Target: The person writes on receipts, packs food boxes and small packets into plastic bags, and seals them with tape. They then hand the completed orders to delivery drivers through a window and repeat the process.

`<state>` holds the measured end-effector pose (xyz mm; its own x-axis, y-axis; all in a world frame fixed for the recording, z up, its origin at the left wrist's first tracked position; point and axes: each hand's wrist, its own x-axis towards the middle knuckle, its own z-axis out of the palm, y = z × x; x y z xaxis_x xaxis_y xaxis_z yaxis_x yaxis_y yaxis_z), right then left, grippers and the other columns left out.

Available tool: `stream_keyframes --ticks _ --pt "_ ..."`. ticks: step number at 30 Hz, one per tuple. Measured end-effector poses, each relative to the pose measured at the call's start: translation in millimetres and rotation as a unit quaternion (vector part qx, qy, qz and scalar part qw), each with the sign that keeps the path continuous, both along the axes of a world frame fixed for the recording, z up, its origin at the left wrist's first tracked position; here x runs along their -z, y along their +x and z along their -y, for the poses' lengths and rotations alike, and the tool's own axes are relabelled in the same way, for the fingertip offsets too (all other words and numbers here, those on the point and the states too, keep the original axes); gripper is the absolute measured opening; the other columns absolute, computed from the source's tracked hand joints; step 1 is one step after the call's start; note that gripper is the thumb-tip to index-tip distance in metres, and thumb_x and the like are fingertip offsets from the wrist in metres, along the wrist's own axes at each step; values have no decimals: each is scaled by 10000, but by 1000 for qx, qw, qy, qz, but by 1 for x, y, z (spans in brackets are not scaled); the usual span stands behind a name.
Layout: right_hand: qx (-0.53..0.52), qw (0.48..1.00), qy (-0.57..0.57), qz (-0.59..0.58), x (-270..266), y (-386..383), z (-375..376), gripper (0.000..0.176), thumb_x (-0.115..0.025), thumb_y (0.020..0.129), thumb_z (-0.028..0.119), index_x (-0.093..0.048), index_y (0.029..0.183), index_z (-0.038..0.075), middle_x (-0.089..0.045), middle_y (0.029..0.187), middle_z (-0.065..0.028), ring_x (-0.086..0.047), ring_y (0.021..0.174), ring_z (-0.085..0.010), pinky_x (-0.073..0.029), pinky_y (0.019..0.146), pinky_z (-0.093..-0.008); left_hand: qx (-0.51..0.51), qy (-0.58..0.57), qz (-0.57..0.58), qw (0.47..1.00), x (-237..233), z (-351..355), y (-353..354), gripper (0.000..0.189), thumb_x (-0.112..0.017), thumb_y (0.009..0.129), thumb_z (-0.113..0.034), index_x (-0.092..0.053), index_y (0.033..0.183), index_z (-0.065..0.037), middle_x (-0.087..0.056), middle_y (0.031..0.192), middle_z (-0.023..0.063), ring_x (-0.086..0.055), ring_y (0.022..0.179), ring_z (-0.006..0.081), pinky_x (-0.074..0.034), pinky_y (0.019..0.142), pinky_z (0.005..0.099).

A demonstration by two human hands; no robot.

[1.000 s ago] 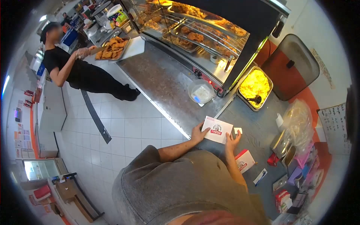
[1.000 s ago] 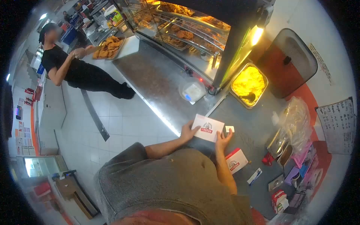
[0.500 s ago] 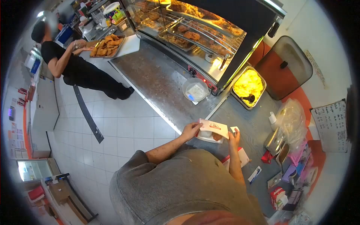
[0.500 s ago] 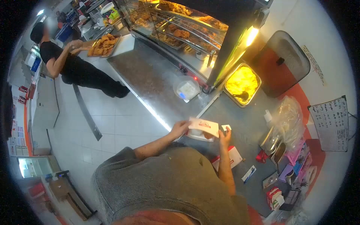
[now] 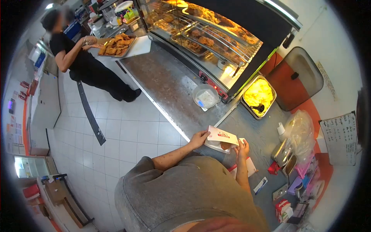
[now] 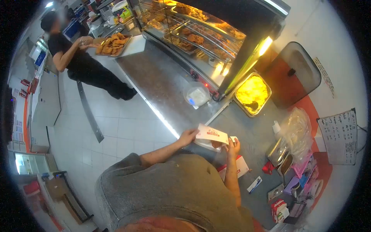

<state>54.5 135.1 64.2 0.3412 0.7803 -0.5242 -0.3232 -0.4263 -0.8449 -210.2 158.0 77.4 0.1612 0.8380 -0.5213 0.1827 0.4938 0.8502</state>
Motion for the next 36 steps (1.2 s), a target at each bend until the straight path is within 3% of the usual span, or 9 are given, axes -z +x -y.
stream_keyframes --ticks 16,20,22,25,28,30,31,33,36 --pt "24 987 64 146 43 -6 18 594 -699 798 126 -401 1291 -17 -480 1252 -184 -541 1055 -227 -462 867 -287 17 76 -53 996 49 9 5 517 -566 877 -374 -523 1261 -30 -545 1207 264 -568 1091 356 -443 921 376" --pt "28 993 65 97 59 -15 33 699 -695 814 100 -276 1369 25 -387 1316 -225 -536 1022 -211 -458 853 -290 59 262 -179 947 115 11 0 461 -630 819 -201 -545 1263 -113 -444 1146 208 -453 1038 314 -412 907 384" --pt "27 997 62 36 79 -9 33 752 -710 802 120 -249 1391 41 -293 1399 -227 -506 1128 -252 -453 898 -325 76 231 -103 965 127 2 -7 479 -639 802 -182 -543 1266 -111 -501 1091 201 -478 997 307 -420 875 393" --pt "19 988 136 76 70 -5 29 831 -705 764 -27 -170 1397 21 -186 1447 -197 -495 1188 -294 -469 920 -317 128 311 -245 909 106 -12 -15 496 -694 736 -199 -565 1203 -96 -480 1206 225 -445 1101 385 -389 932 441" --pt "-158 888 195 385 8 2 32 890 -807 678 96 -254 1374 44 -413 1344 -156 -513 1191 -265 -444 957 -351 189 333 -274 882 2 -33 -5 703 -757 649 -216 -480 1294 -170 -365 1349 190 -364 1205 399 -352 992 488" --pt "-302 807 264 433 -33 -3 31 873 -796 675 118 -273 1371 57 -488 1270 -167 -562 1121 -287 -452 936 -359 419 437 -215 766 -20 -47 2 784 -794 583 -211 -490 1304 -169 -358 1366 184 -383 1201 399 -376 996 452" --pt "-299 810 258 434 -33 -3 30 873 -796 675 118 -273 1371 57 -488 1270 -167 -562 1121 -287 -452 936 -359 424 435 -211 766 -22 -50 8 784 -794 583 -211 -490 1304 -169 -358 1366 184 -383 1201 399 -376 996 452" --pt "-488 689 252 473 -32 2 23 785 -739 715 105 -301 1366 66 -525 1209 -175 -595 1017 -327 -483 872 -362 519 385 -242 724 -23 -52 20 844 -819 551 -184 -480 1323 -215 -319 1399 194 -357 1223 412 -388 1001 459" --pt "-495 650 287 501 -22 9 20 552 -646 776 85 -448 1291 81 -570 1165 -142 -591 977 -340 -505 808 -383 532 366 -252 721 -18 -49 27 866 -819 544 -151 -473 1330 -261 -257 1433 230 -326 1229 448 -394 1001 470"
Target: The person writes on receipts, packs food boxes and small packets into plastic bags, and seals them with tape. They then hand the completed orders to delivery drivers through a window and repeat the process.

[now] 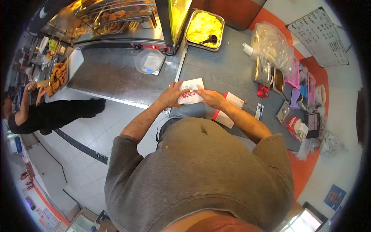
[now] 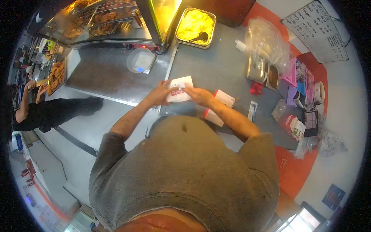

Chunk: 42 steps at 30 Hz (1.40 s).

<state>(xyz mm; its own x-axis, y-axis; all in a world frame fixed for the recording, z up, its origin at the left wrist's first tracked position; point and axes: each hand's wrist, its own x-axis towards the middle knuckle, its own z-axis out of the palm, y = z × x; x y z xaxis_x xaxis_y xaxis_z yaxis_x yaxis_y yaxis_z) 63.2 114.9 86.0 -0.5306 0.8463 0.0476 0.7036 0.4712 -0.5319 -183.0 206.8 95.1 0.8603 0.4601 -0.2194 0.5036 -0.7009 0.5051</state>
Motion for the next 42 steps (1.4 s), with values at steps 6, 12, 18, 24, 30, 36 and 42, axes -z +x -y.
stream_keyframes --ticks 6,12,18,24,30,36,42 --pt "-35 985 171 16 16 12 11 518 -661 753 87 -505 1245 49 -578 1081 -144 -606 928 -303 -502 817 -377 52 72 61 994 23 0 -12 805 -740 648 -272 -394 1369 -364 -182 1436 267 -279 1216 522 -400 990 518" --pt "-5 991 130 -42 5 6 0 525 -671 745 93 -500 1235 13 -579 1120 -166 -598 994 -307 -497 850 -386 66 32 14 997 5 5 -7 806 -720 703 -274 -322 1390 -415 -145 1452 266 -242 1244 532 -384 1003 532" --pt "-53 969 239 -11 22 15 3 498 -683 750 89 -513 1210 0 -606 1078 -166 -619 963 -302 -524 789 -364 39 154 -6 987 15 25 -8 766 -732 705 -326 -351 1354 -473 -146 1470 233 -213 1294 488 -373 985 575" --pt "228 955 6 -189 -4 -18 18 256 -580 883 72 -544 1128 7 -640 1008 -145 -670 854 -239 -528 735 -307 -38 86 92 991 18 27 3 616 -773 645 -291 -556 1211 -400 -183 1465 204 -234 1285 438 -287 954 651" --pt "488 675 -128 -538 26 -29 28 237 -562 906 80 -551 1140 45 -656 922 -79 -648 886 -158 -499 639 -241 -280 98 76 952 23 68 51 553 -787 614 -240 -608 1128 -333 -214 1433 195 -242 1254 441 -256 915 695" --pt "560 430 -296 -644 24 -19 27 378 -656 847 197 -525 1190 105 -596 1087 -63 -607 954 -177 -443 702 -326 -308 107 84 942 31 68 64 507 -773 646 -281 -603 1122 -324 -189 1441 201 -210 1261 444 -234 932 684" --pt "496 341 -411 -685 26 -31 20 275 -702 820 243 -582 1050 149 -589 1097 8 -595 989 -166 -417 747 -331 -354 99 131 921 38 68 75 486 -772 650 -294 -615 1108 -325 -209 1437 188 -209 1269 421 -211 959 657"
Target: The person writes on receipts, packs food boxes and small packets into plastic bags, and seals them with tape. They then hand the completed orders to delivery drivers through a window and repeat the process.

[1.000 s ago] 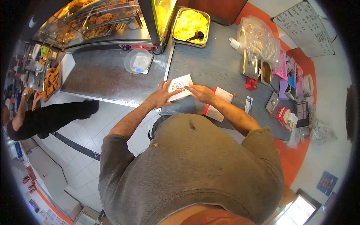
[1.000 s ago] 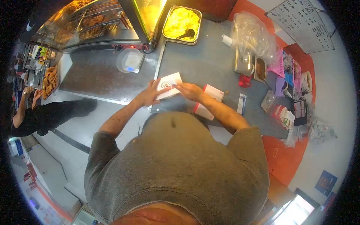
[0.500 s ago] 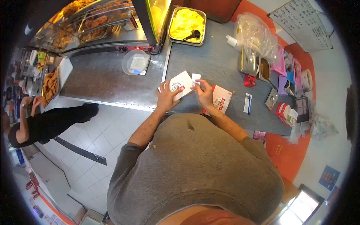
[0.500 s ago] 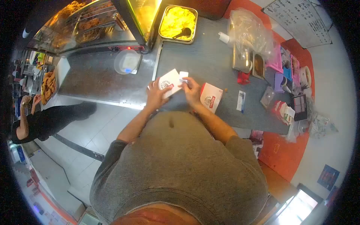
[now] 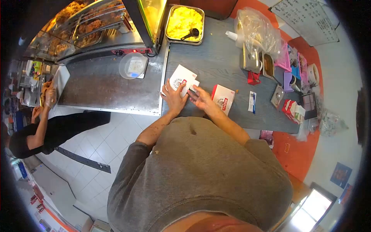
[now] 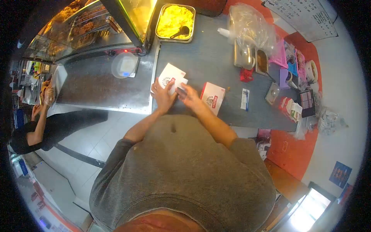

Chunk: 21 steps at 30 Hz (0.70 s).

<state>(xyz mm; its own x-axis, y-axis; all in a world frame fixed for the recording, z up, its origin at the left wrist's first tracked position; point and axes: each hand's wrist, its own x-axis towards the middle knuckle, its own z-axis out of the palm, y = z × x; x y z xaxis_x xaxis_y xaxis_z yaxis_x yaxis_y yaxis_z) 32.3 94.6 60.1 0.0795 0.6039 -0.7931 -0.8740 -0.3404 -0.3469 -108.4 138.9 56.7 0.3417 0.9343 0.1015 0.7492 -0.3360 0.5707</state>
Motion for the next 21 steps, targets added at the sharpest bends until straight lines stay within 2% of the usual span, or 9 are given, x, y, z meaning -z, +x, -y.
stream_keyframes --ticks 5,8,10,13,17,19,20,21 --pt "22 998 -50 -10 24 -11 -10 240 -724 800 195 -598 986 111 -627 962 -11 -613 881 -146 -459 733 -339 -18 4 20 1000 7 0 2 462 -778 642 -303 -635 1080 -321 -226 1435 171 -215 1270 408 -201 968 652" --pt "48 996 -78 21 26 -13 -15 229 -732 794 189 -605 963 101 -634 894 -16 -620 801 -135 -490 679 -312 -18 -7 44 999 6 -1 2 446 -777 644 -305 -640 1069 -318 -228 1434 166 -212 1271 408 -189 972 657" --pt "21 996 -85 23 23 -12 -16 254 -740 790 220 -603 967 98 -631 901 -23 -621 757 -129 -494 586 -270 -26 8 44 999 8 -1 3 447 -778 645 -299 -639 1069 -318 -230 1434 167 -207 1276 408 -184 972 664" --pt "-7 995 -98 15 24 -8 -18 288 -749 783 246 -596 975 96 -630 911 -38 -625 740 -133 -485 523 -257 -27 10 38 999 9 -2 4 454 -779 644 -289 -636 1074 -316 -227 1435 172 -201 1280 411 -178 970 673" --pt "-57 991 -121 -3 14 0 -17 331 -760 767 319 -595 959 106 -604 882 -26 -606 721 -130 -468 496 -248 -27 -4 20 999 2 -1 5 470 -786 635 -287 -632 1078 -315 -224 1437 178 -200 1283 416 -178 967 679" --pt "-150 963 -211 71 4 -1 -15 371 -758 751 401 -598 933 121 -563 840 -9 -573 690 -115 -450 496 -235 -22 -23 27 999 0 -3 4 483 -791 624 -278 -630 1078 -314 -217 1439 179 -194 1288 419 -175 968 681" --pt "-149 963 -211 72 10 1 -11 371 -758 751 401 -598 933 121 -563 840 -9 -573 690 -115 -450 496 -235 -21 -23 27 999 -1 -4 4 483 -791 624 -278 -630 1078 -314 -217 1439 179 -194 1288 419 -175 968 681" --pt "-171 972 -144 68 16 1 -6 366 -742 769 393 -590 940 108 -508 804 6 -556 681 -122 -424 475 -237 -20 -22 29 999 -1 -4 4 491 -791 622 -273 -627 1082 -315 -214 1440 178 -191 1290 420 -174 970 681"
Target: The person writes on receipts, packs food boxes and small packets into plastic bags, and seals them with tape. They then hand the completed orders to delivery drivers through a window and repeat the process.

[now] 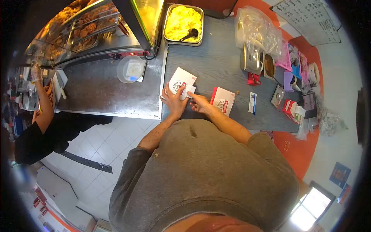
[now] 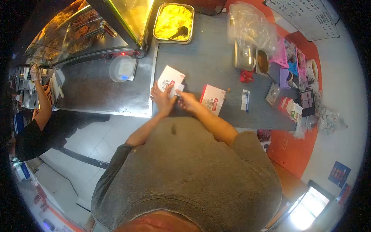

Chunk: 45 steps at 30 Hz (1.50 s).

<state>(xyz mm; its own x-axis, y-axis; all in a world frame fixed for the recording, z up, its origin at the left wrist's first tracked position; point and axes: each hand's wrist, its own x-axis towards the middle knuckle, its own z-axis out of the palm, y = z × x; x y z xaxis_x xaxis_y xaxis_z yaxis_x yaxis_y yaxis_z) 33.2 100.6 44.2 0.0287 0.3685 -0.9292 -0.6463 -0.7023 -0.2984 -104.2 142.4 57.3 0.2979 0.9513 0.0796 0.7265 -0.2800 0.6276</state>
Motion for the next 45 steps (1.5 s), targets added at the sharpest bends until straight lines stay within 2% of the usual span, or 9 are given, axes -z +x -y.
stream_keyframes --ticks 9,15,17,21,23,25,27,31,45 --pt "-111 935 207 264 30 -2 11 401 -736 777 378 -593 846 10 -556 602 -40 -520 510 -99 -392 404 -247 35 -37 -29 998 -8 -8 -3 627 -812 579 -194 -577 1147 -320 -193 1437 174 -181 1297 417 -227 957 668" --pt "-28 860 364 355 21 -12 4 481 -743 782 355 -543 1010 -18 -627 896 -95 -604 729 -141 -493 570 -277 58 -125 9 990 -26 -24 -12 671 -773 593 -56 -542 1201 -219 -314 1373 180 -298 1272 366 -375 943 550" --pt "-35 854 362 372 18 -6 -2 494 -741 786 348 -525 1045 -13 -610 958 -106 -589 817 -156 -484 664 -298 123 -452 387 794 -3 -38 -21 646 -731 644 20 -498 1234 -103 -485 1240 152 -505 1121 258 -484 883 408" --pt "-74 865 344 359 -50 -6 1 524 -703 824 333 -453 1163 20 -566 1097 -116 -565 991 -194 -468 855 -339 30 -479 434 762 -69 -32 -19 677 -688 675 80 -417 1283 -45 -562 1143 131 -587 985 184 -523 827 303" --pt "110 931 319 139 -87 -12 2 431 -671 849 217 -436 1155 27 -516 1173 -131 -544 1033 -199 -495 828 -345 82 -449 448 768 -71 -24 -14 705 -736 661 -5 -423 1289 -78 -499 1217 179 -520 1104 258 -462 922 389" --pt "111 908 341 218 -96 -26 1 481 -593 903 318 -406 1241 31 -517 1197 -111 -557 1044 -223 -441 913 -345 101 -106 168 975 -73 -9 -4 761 -788 629 -143 -426 1297 -121 -371 1320 239 -338 1249 364 -319 1012 497" --pt "119 795 403 436 -70 -20 -5 540 -544 930 293 -337 1335 2 -490 1254 -131 -538 1084 -230 -390 975 -325 131 -49 122 983 -89 13 3 816 -813 600 -277 -424 1307 -154 -255 1378 270 -180 1289 422 -207 1033 540" --pt "107 882 301 346 -71 40 36 515 -490 932 303 -433 1308 -43 -581 1179 -166 -524 1108 -225 -364 978 -306 254 -1 108 961 -111 35 4 815 -799 656 -329 -399 1330 -105 -329 1347 252 -264 1258 384 -261 1019 514" --pt "-48 698 142 700 -24 150 195 335 -595 844 283 -601 1136 117 -588 1130 -119 -495 1088 -325 -364 913 -459 217 -473 276 808 -18 88 115 729 -704 815 -154 -238 1366 -46 -536 1190 151 -550 1074 210 -468 884 316"
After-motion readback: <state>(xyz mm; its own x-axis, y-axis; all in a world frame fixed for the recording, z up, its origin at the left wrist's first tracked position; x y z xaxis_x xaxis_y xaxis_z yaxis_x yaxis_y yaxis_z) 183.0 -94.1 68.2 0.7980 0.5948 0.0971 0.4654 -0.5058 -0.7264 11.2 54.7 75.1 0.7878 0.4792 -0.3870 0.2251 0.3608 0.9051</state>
